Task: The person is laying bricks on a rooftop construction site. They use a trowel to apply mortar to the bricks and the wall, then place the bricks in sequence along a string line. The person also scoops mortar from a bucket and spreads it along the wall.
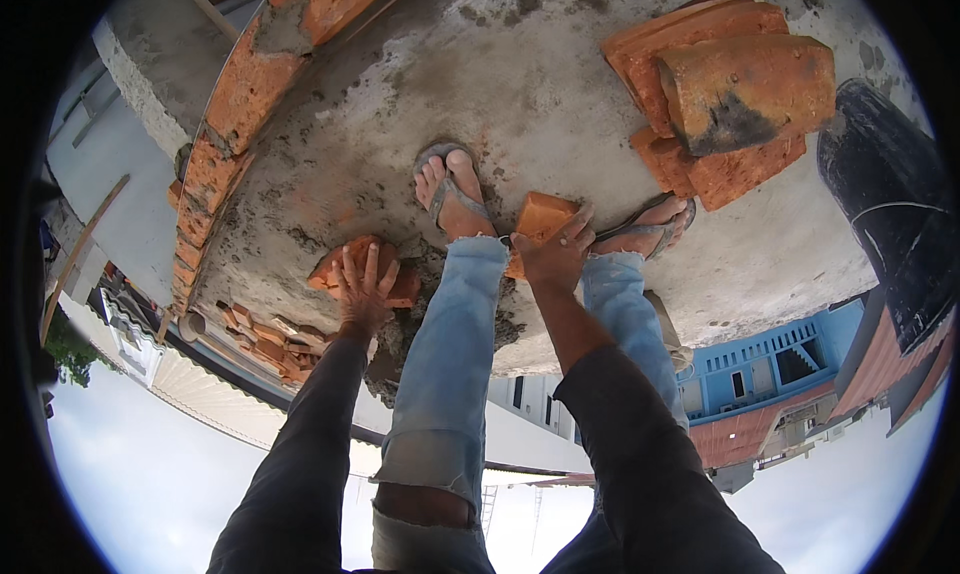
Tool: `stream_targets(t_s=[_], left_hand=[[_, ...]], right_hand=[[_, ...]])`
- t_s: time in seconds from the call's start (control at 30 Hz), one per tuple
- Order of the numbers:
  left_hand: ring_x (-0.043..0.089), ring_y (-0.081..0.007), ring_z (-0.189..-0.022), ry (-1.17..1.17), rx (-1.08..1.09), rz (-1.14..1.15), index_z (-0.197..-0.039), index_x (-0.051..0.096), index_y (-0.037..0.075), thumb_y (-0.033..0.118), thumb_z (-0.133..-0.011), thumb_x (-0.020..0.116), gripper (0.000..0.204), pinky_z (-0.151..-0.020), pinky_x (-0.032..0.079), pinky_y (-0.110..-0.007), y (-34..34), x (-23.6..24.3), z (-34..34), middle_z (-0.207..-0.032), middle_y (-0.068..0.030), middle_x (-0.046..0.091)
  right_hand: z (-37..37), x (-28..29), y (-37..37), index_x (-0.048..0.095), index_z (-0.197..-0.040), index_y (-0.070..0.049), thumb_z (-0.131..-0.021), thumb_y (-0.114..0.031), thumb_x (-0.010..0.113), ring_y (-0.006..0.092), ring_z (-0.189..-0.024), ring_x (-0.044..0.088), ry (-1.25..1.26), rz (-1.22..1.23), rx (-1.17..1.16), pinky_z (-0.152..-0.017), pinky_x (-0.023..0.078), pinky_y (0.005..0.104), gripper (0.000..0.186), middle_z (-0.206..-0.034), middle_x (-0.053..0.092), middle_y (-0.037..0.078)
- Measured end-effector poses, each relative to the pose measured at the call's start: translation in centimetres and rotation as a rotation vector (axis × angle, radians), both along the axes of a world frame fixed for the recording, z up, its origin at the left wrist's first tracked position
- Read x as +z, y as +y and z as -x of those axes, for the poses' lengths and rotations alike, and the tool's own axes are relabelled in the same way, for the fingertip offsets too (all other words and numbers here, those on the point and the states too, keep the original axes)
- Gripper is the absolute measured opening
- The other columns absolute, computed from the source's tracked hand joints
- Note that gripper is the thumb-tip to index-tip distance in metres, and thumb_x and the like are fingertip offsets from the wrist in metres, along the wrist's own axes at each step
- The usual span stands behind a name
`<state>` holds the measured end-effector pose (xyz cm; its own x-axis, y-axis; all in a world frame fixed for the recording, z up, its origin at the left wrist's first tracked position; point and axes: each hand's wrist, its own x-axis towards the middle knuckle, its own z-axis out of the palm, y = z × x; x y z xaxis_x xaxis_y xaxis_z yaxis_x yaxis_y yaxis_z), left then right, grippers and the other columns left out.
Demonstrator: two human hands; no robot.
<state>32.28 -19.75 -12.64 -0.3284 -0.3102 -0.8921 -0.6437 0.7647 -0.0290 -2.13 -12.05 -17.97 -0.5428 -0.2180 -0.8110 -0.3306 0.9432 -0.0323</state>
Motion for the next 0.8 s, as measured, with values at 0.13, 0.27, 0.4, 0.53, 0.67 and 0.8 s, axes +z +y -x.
stream_targets(t_s=[0.13,0.27,0.4,0.53,0.67,0.8], left_hand=[[0.02,-0.0492,-0.148,0.137,0.042,0.026,-0.15,0.032,0.033,0.036,-0.071,0.085,0.095,-0.115,0.02,-0.074,-0.9,-0.5,-0.8,-0.165,-0.0109,0.019],[0.026,-0.0479,-0.144,0.053,0.161,0.072,-0.147,0.035,0.031,0.041,-0.07,0.085,0.093,-0.111,0.027,-0.072,-1.5,-1.3,-0.1,-0.164,-0.0103,0.024],[0.035,-0.0466,-0.138,0.215,0.118,0.234,-0.145,0.041,0.029,0.041,-0.072,0.085,0.087,-0.106,0.035,-0.067,-1.7,-1.9,0.7,-0.164,-0.01,0.028],[0.041,-0.0446,-0.132,0.113,0.246,0.121,-0.141,0.047,0.027,0.039,-0.066,0.09,0.087,-0.105,0.039,-0.062,-3.8,-1.7,2.9,-0.156,-0.0104,0.041],[0.046,-0.041,-0.128,0.167,0.34,-0.061,-0.137,0.05,0.02,0.038,-0.062,0.091,0.088,-0.105,0.042,-0.055,-9.5,1.6,8.2,-0.145,-0.0107,0.051],[0.051,-0.0373,-0.124,0.29,0.432,-0.134,-0.134,0.05,0.014,0.038,-0.059,0.093,0.089,-0.103,0.045,-0.052,-16.4,8.0,16.6,-0.136,-0.0111,0.058]], right_hand=[[1.2,1.0,-1.3,-0.005,-0.16,-0.001,-0.071,-0.052,0.09,0.0526,-0.132,0.049,-0.044,-0.068,0.044,-0.108,0.05,0.0476,0.14,-0.15,0.031,0.038],[1.4,0.8,-3.3,-0.007,-0.16,0.001,-0.075,-0.06,0.083,0.0533,-0.136,0.046,-0.064,-0.129,0.093,-0.109,0.049,0.0488,0.138,-0.151,0.031,0.04],[1.2,0.0,-4.1,-0.003,-0.16,0.0,-0.077,-0.055,0.082,0.0529,-0.138,0.042,-0.124,-0.2,-0.011,-0.112,0.045,0.0507,0.131,-0.15,0.032,0.038],[3.3,2.1,-2.0,0.008,-0.158,0.0,-0.076,-0.046,0.082,0.0504,-0.135,0.041,-0.133,-0.027,-0.088,-0.113,0.041,0.0512,0.119,-0.145,0.035,0.033],[10.2,8.1,0.4,0.018,-0.148,0.004,-0.076,-0.037,0.083,0.045,-0.13,0.043,-0.088,0.23,-0.198,-0.111,0.042,0.0503,0.106,-0.138,0.036,0.032],[19.5,13.8,-0.8,0.02,-0.144,0.008,-0.078,-0.03,0.082,0.0359,-0.123,0.053,-0.123,0.431,-0.713,-0.102,0.051,0.0465,0.098,-0.135,0.04,0.03]])
